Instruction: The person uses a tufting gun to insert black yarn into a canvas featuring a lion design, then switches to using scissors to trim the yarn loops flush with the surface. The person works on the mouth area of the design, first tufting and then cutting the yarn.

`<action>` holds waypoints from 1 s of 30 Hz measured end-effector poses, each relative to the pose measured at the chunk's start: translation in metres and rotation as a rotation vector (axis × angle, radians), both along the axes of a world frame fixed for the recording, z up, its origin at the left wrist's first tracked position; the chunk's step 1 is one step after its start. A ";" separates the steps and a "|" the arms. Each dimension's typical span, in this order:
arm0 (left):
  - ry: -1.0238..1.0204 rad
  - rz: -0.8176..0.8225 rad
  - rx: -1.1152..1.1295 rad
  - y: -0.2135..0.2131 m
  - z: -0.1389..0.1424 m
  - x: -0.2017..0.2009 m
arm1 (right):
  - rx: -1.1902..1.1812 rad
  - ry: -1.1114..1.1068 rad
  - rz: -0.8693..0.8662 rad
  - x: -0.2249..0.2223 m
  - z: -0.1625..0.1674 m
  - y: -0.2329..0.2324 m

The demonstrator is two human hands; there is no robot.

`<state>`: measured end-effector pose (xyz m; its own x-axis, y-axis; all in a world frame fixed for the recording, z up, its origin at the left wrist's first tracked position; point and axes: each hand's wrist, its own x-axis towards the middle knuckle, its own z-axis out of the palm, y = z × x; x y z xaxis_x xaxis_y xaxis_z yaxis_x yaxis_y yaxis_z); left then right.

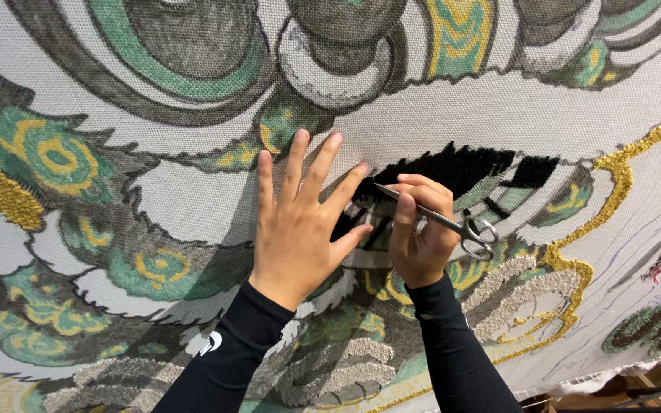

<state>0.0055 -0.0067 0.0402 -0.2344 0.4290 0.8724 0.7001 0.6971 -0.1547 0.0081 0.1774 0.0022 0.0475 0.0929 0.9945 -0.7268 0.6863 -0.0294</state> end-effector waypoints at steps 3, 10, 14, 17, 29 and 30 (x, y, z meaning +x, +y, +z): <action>-0.003 0.007 0.000 0.000 -0.002 0.000 | 0.061 0.025 -0.133 -0.001 0.002 -0.001; 0.017 0.024 -0.004 0.001 -0.004 0.002 | 0.011 -0.017 -0.055 0.003 0.001 -0.002; 0.012 0.016 -0.005 0.000 -0.004 0.001 | 0.042 -0.021 -0.099 0.001 0.002 -0.001; 0.005 0.035 -0.022 0.000 -0.007 0.005 | 0.092 -0.008 -0.191 0.001 0.003 0.000; 0.133 0.137 -0.122 0.017 -0.043 -0.009 | -0.276 -0.017 0.366 -0.005 -0.005 0.018; 0.149 0.155 -0.126 0.019 -0.046 -0.010 | -0.277 -0.002 0.378 -0.006 -0.005 0.020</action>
